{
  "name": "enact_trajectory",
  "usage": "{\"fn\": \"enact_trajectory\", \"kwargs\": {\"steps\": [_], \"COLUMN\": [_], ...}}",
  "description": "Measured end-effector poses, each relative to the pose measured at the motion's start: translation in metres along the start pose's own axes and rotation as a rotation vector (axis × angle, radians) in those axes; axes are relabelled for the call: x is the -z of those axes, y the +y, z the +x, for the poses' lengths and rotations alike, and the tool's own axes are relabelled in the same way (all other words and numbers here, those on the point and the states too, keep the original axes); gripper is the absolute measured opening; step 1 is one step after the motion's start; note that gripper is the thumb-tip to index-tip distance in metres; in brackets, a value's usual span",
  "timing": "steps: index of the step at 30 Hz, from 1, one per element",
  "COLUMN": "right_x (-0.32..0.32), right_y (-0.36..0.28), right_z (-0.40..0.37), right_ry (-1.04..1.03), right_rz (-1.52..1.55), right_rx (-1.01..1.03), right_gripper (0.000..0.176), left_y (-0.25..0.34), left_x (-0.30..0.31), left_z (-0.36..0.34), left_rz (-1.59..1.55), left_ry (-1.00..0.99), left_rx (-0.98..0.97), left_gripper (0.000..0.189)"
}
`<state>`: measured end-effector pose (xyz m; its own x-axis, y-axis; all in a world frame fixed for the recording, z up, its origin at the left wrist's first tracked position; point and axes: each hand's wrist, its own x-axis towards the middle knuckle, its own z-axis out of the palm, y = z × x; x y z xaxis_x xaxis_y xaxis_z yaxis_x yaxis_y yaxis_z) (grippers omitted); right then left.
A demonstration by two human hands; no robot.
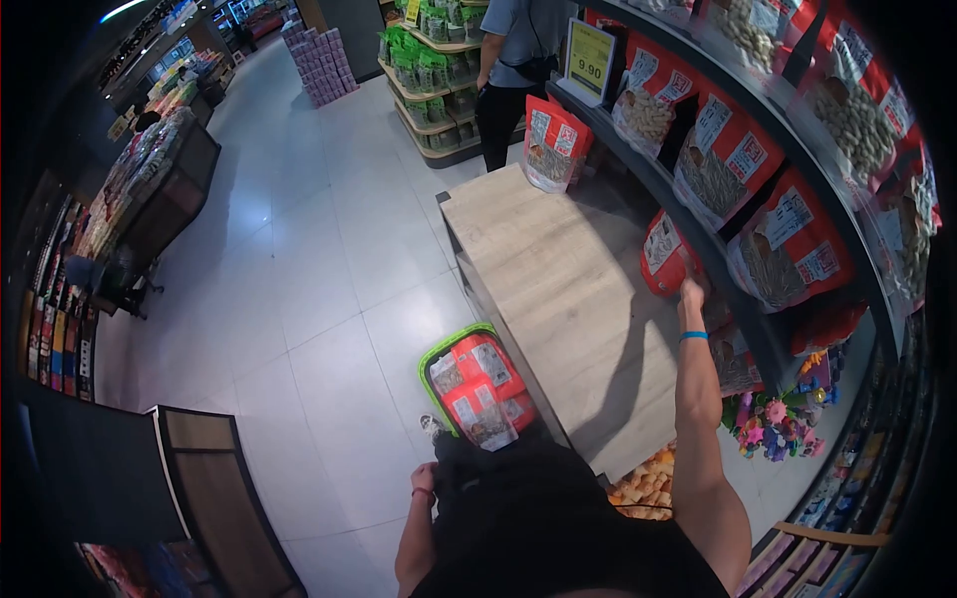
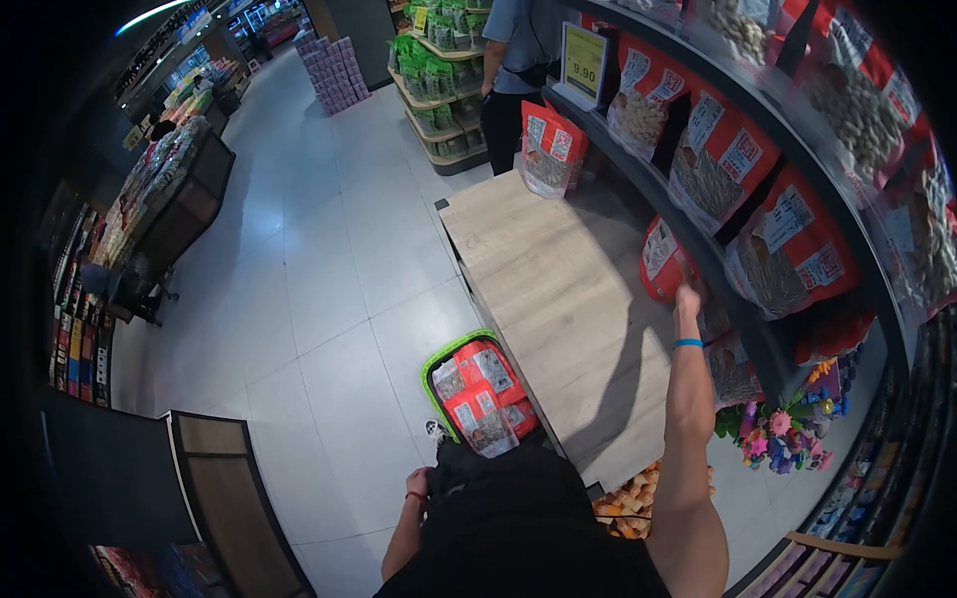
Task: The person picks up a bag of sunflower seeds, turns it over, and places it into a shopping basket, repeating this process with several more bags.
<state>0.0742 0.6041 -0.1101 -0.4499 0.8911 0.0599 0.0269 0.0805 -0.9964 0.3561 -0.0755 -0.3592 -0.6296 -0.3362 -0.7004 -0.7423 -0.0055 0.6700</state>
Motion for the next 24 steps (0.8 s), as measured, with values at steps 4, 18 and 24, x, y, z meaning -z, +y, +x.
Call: {"fn": "enact_trajectory", "kwargs": {"steps": [4,18,24], "right_x": [0.01,0.013,0.011], "right_y": [0.036,-0.008,-0.045], "right_z": [0.001,-0.11,-0.161], "right_ry": [-0.089,-0.226,-0.453], "right_rz": [0.024,0.132,0.322], "right_rx": [0.044,-0.142,-0.151], "right_gripper": [0.048,0.022,0.016], "left_y": [0.002,0.028,0.067], "left_x": [-0.003,-0.001,-0.004], "left_z": [0.0,0.011,0.017], "left_rz": [-0.026,-0.065,0.18], "left_ry": [0.022,-0.095,-0.035], "left_rx": [0.024,-0.007,-0.284], "left_gripper": [0.023,0.023,0.023]}}
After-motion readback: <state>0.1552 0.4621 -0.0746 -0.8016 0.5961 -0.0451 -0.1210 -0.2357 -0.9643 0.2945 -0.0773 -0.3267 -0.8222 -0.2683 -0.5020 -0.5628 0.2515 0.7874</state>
